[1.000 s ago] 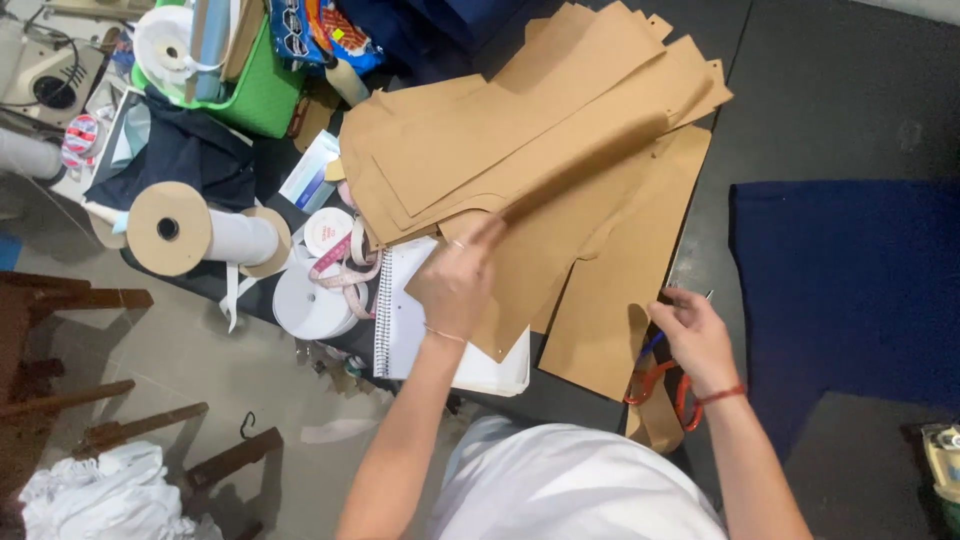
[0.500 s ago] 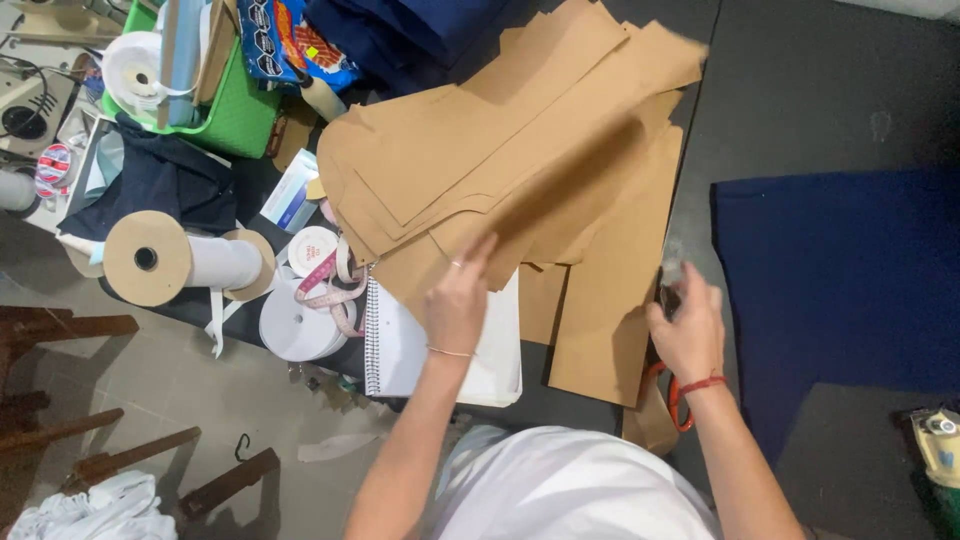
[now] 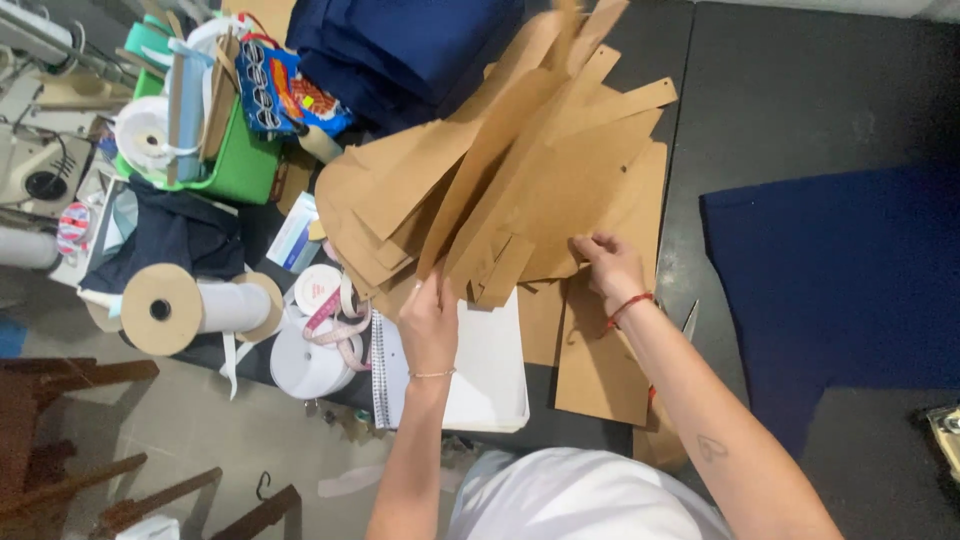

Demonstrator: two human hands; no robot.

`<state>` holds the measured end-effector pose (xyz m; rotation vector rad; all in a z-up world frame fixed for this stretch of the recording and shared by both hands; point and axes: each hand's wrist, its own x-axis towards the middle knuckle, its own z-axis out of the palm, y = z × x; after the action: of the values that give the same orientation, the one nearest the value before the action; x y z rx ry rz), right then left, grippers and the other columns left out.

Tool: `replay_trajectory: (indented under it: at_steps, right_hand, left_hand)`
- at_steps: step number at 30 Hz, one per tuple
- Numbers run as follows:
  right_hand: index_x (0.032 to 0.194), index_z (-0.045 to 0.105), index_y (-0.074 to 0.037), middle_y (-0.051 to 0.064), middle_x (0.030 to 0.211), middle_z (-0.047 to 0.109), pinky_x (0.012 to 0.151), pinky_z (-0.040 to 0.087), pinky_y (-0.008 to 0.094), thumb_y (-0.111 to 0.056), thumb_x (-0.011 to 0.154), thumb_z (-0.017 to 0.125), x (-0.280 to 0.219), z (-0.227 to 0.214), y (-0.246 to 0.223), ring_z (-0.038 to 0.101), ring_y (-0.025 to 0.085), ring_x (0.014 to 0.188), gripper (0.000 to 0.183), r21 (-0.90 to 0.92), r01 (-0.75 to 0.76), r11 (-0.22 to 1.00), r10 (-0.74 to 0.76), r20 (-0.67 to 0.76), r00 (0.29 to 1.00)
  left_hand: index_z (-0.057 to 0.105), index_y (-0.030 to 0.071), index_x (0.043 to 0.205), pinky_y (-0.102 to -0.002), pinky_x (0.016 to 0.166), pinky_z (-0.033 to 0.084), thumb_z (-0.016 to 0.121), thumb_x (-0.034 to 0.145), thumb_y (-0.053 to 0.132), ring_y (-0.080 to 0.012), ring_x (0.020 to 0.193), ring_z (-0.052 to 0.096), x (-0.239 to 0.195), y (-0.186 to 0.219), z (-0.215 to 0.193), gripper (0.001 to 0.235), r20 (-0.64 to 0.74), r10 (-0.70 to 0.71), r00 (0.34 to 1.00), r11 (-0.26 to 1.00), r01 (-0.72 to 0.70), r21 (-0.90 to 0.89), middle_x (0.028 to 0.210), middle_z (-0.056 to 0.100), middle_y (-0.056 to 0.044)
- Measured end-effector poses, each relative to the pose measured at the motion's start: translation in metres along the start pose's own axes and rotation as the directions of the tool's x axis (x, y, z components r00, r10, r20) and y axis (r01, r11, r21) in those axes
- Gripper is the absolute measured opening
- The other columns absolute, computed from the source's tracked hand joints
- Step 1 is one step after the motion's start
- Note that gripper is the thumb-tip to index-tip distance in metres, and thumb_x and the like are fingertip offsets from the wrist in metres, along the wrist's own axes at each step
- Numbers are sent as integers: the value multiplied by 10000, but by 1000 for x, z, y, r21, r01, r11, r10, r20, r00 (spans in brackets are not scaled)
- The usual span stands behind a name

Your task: Cutting fabric pieces using cardboard patterns and an electric rotary cutter on a cutting table.

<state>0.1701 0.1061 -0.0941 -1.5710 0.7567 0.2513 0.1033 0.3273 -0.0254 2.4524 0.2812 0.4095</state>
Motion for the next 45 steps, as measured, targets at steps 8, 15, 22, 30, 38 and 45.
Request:
replay_trajectory:
  at_steps: [8, 15, 22, 30, 38, 45]
  right_hand:
    - [1205, 426, 2, 255, 1153, 485, 912, 367, 474, -207, 833, 535, -61, 27, -69, 418, 362, 1125, 440, -239, 352, 905, -341, 88, 936]
    - [1029, 528, -30, 144, 897, 566, 763, 430, 389, -176, 776, 521, -87, 40, -83, 541, 244, 925, 292, -93, 403, 911, -346, 360, 866]
    - [1163, 511, -21, 184, 1153, 525, 945, 354, 398, -309, 869, 466, -66, 19, -59, 450, 299, 1128, 414, -12, 229, 973, -220, 224, 949]
    - [1173, 453, 16, 122, 1032, 526, 811, 408, 337, -83, 720, 533, -22, 9, -22, 508, 210, 982, 470, 242, 39, 970, -14, -108, 994]
    - [1194, 364, -76, -3, 787, 527, 373, 320, 158, -61, 712, 549, -17, 10, -42, 413, 43, 451, 517, 549, -268, 792, 174, 219, 960]
    - [1095, 524, -133, 61, 1001, 602, 802, 449, 286, -28, 732, 522, 1, -4, -12, 573, 190, 952, 378, -131, 234, 963, -243, -60, 968]
  left_hand:
    - [610, 216, 1065, -243, 717, 515, 579, 796, 83, -129, 754, 623, -2, -9, 9, 302, 22, -62, 998, 998, 62, 1, 862, 653, 44]
    - [503, 346, 1135, -385, 679, 544, 676, 661, 276, -225, 736, 629, 5, 59, 2, 510, 94, -4, 996, 976, -17, 216, 1060, 573, 38]
    - [629, 233, 900, -262, 521, 514, 649, 779, 255, -145, 582, 615, 23, 19, 24, 124, -93, 33, 995, 959, -5, 283, 612, 590, 42]
    - [635, 163, 858, -270, 494, 510, 659, 781, 271, -163, 555, 611, 23, 29, 17, 135, -112, -1, 994, 969, 29, 246, 572, 583, -4]
    - [638, 138, 879, -277, 507, 513, 667, 771, 265, -170, 581, 621, 24, 24, 19, 170, -85, -4, 996, 976, 23, 216, 595, 594, -15]
    - [640, 151, 918, -288, 534, 520, 670, 767, 240, -176, 631, 632, 23, 18, 22, 178, -72, -10, 997, 985, 23, 172, 658, 624, -17]
